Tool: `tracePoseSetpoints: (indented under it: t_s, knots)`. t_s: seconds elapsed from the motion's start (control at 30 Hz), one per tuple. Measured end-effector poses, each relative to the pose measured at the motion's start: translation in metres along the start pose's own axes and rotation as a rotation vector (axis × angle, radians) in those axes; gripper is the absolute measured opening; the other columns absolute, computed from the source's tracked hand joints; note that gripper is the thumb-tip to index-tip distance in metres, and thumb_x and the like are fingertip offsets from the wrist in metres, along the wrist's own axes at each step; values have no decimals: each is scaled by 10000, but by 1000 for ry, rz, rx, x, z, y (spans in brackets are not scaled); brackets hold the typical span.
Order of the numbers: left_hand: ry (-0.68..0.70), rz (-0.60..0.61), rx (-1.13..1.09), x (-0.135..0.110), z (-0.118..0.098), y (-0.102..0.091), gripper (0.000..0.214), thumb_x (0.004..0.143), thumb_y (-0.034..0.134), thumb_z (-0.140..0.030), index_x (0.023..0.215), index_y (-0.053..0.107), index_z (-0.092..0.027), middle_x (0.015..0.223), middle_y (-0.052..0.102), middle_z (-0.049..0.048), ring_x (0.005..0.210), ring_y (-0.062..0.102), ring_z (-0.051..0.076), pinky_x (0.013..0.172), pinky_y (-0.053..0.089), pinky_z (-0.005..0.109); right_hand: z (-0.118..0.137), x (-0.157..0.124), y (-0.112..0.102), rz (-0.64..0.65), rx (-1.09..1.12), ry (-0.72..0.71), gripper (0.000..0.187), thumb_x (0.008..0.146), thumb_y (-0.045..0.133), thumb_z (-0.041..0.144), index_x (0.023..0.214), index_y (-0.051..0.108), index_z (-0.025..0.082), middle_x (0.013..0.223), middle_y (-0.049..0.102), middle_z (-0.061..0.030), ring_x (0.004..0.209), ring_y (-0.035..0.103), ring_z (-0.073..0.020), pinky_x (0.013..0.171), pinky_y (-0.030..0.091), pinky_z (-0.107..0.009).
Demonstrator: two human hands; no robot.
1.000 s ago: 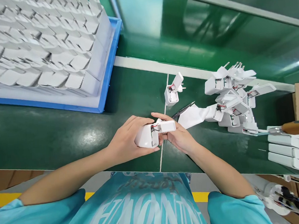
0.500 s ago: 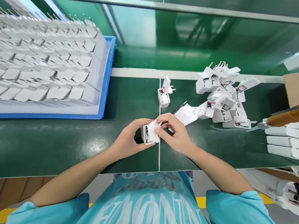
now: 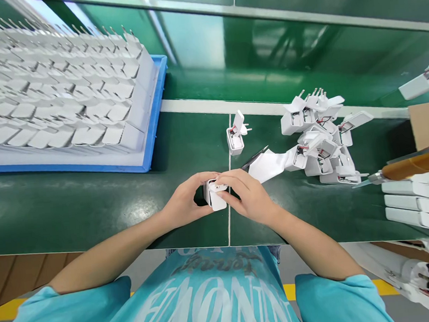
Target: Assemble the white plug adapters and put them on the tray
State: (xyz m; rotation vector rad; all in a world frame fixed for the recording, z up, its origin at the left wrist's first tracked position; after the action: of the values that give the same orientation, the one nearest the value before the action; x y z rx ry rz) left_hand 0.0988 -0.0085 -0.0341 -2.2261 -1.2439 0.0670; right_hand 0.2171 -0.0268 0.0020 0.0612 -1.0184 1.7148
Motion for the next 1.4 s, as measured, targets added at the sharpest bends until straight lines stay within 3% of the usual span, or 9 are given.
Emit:
tracePoseSetpoints:
  t_s: [0.17, 0.43, 0.67, 0.8, 0.93, 1.1, 1.2, 1.3, 1.4]
  knots:
    - [58, -23, 128, 1, -6, -4, 485, 797, 686, -207, 1245, 502, -212, 1201, 676, 91, 1095, 661, 234, 897, 567, 376, 5, -2, 4, 46, -161, -70, 321, 918, 555, 133, 1232, 533, 198, 1087, 677, -127, 983, 657, -206, 801, 587, -330]
    - [153, -93, 338, -1, -13, -10, 455, 827, 625, -193, 1269, 519, -216, 1201, 698, 91, 1128, 659, 256, 967, 558, 421, 0, -7, 10, 87, -259, -17, 292, 955, 495, 172, 1239, 535, 227, 1107, 686, -115, 993, 677, -212, 771, 595, -319]
    - [138, -55, 243, -2, -15, -7, 476, 829, 688, -317, 1265, 521, -225, 1188, 702, 104, 1102, 679, 252, 955, 561, 404, -8, -8, 6, 0, -60, 62, 260, 940, 531, 201, 1187, 560, 278, 1073, 653, -80, 923, 661, -183, 789, 583, -329]
    - [161, -51, 156, -1, -18, -9, 526, 807, 730, -390, 1258, 521, -219, 1170, 701, 107, 1067, 690, 248, 911, 573, 383, -13, -5, 6, -27, 65, 101, 228, 928, 571, 246, 1151, 547, 286, 1032, 633, -61, 867, 636, -166, 657, 577, -290]
    - [182, -47, 124, 0, -19, -8, 528, 808, 738, -388, 1253, 515, -212, 1177, 696, 106, 1068, 687, 237, 901, 568, 358, -14, -4, 7, -30, 94, 113, 210, 923, 579, 243, 1125, 539, 282, 1024, 627, -53, 871, 625, -155, 621, 566, -264]
    - [136, -63, 171, 0, -11, -8, 530, 814, 714, -369, 1275, 495, -226, 1177, 699, 90, 1048, 696, 226, 870, 570, 342, -35, -8, 14, -28, 138, 325, 215, 891, 602, 352, 1072, 524, 267, 946, 618, -27, 795, 624, -151, 614, 564, -274]
    - [139, -60, 205, 3, -9, -9, 463, 808, 708, -376, 1209, 533, -227, 1159, 706, 85, 1052, 694, 227, 877, 562, 344, -39, -8, 17, -29, 99, 356, 234, 874, 610, 396, 1043, 524, 258, 881, 609, -17, 711, 604, -146, 595, 547, -284]
    - [74, -118, 255, 8, 1, -25, 445, 786, 727, -391, 1159, 547, -227, 1140, 698, 80, 1059, 676, 236, 922, 535, 379, -38, -5, 9, -84, 80, 324, 283, 856, 638, 414, 1058, 515, 258, 902, 611, -22, 747, 617, -155, 643, 554, -302]
    - [-105, -262, 301, 13, 24, -58, 481, 728, 770, -375, 1117, 536, -215, 1128, 660, 83, 1087, 626, 260, 923, 515, 412, -52, -6, -16, -263, 27, 376, 251, 865, 629, 367, 1055, 510, 253, 945, 597, -32, 852, 626, -171, 775, 558, -350]
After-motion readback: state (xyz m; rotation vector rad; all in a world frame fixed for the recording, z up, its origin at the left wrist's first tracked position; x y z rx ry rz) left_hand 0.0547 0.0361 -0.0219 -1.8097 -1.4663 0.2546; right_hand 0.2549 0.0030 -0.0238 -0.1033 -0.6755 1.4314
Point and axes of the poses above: each hand's wrist, its own x-axis towards the middle knuckle, its own y-axis out of the palm, z = x × y, the point moved 9 cm from there along x, towards the middle knuckle
